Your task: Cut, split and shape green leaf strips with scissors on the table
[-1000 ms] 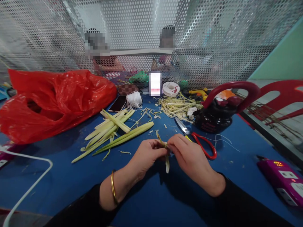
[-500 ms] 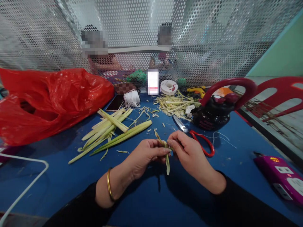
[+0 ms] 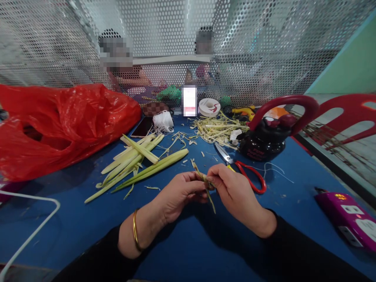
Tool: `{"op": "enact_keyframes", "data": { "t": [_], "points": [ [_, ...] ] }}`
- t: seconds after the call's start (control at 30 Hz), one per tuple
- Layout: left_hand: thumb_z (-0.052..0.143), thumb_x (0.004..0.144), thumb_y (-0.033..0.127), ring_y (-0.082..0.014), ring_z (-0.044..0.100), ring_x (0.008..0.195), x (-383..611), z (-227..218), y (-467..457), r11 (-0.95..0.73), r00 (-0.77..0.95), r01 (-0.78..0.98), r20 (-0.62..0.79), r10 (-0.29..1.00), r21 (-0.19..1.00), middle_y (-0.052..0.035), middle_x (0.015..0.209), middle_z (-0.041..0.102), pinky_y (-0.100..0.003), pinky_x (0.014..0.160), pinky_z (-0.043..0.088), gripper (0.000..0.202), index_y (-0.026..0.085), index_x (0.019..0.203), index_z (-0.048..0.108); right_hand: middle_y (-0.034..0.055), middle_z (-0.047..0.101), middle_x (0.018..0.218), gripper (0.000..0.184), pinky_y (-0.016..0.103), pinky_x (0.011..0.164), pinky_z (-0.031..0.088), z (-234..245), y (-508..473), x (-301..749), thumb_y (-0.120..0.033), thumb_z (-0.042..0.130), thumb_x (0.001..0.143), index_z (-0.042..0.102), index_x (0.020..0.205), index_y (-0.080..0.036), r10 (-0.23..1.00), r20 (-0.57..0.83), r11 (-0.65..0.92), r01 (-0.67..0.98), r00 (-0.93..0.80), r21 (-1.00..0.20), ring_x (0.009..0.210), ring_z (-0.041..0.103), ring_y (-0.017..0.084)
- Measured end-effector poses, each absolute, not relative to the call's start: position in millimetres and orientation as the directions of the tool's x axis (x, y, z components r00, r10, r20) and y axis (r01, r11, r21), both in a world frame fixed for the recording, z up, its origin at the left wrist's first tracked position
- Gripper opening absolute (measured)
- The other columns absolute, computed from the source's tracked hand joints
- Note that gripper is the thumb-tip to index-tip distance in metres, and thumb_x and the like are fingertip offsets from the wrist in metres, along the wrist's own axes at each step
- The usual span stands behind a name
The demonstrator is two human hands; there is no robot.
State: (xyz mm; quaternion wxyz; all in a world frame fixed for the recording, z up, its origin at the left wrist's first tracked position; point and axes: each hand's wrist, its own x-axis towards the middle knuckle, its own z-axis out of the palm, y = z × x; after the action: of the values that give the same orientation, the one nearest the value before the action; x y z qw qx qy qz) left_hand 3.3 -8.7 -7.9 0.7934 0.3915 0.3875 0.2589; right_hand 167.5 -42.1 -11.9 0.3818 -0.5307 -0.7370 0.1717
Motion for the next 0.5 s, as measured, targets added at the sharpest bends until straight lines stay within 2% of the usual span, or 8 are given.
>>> {"op": "enact_keyframes", "data": {
  "t": [0.1,0.23,0.37,0.43,0.5],
  "points": [
    [0.07,0.066,0.014,-0.0076,0.057,0.056,2.5,-7.3,-7.7,0.571,0.572,-0.137,-0.406,0.713,0.81,-0.0014,0.075,0.064,-0.023,0.062,0.046,0.012,0.013,0.079,0.069,-0.0026,0.057,0.065,0.015,0.022,0.052,0.038,-12.0,-43.3,167.2,-0.021,0.042,0.095,0.049,0.083,-0.021,0.924,0.36,0.363,0.587,-0.128,-0.723,0.054,0.052,0.011],
    [0.068,0.064,0.013,-0.0077,0.054,0.055,1.5,-4.8,-6.3,0.653,0.617,-0.155,-0.443,0.65,0.741,-0.0024,0.074,0.064,-0.024,0.061,0.048,0.013,0.013,0.077,0.068,-0.0039,0.055,0.064,0.015,0.021,0.051,0.038,-13.4,-43.7,166.1,-0.023,0.042,0.096,0.049,0.083,-0.021,0.933,0.343,0.347,0.516,-0.107,-0.783,0.05,0.049,0.009],
    [0.071,0.062,0.014,-0.0079,0.05,0.057,0.9,-3.2,-6.7,0.707,0.625,-0.165,-0.482,0.614,0.688,-0.0007,0.07,0.06,-0.024,0.062,0.048,0.013,0.014,0.076,0.068,-0.0032,0.058,0.065,0.015,0.021,0.053,0.039,-13.9,-42.0,166.6,-0.02,0.042,0.096,0.049,0.083,-0.021,0.889,0.422,0.446,0.553,-0.178,-0.704,0.053,0.051,0.01],
    [0.072,0.063,0.015,-0.0074,0.049,0.057,0.9,-3.6,-6.6,0.702,0.617,-0.178,-0.478,0.625,0.689,0.0,0.069,0.059,-0.023,0.06,0.047,0.013,0.014,0.075,0.069,-0.0021,0.059,0.068,0.015,0.022,0.054,0.039,-13.5,-41.7,168.0,-0.018,0.041,0.095,0.049,0.083,-0.021,0.864,0.455,0.487,0.588,-0.216,-0.646,0.056,0.053,0.01],
    [0.073,0.063,0.015,-0.0071,0.049,0.057,1.2,-4.5,-5.8,0.69,0.611,-0.186,-0.468,0.639,0.699,0.0001,0.069,0.059,-0.022,0.06,0.047,0.012,0.014,0.074,0.069,-0.0018,0.06,0.069,0.015,0.022,0.055,0.04,-13.3,-41.9,169.5,-0.017,0.04,0.095,0.048,0.083,-0.022,0.865,0.45,0.486,0.597,-0.223,-0.638,0.057,0.054,0.011]
  ]
}}
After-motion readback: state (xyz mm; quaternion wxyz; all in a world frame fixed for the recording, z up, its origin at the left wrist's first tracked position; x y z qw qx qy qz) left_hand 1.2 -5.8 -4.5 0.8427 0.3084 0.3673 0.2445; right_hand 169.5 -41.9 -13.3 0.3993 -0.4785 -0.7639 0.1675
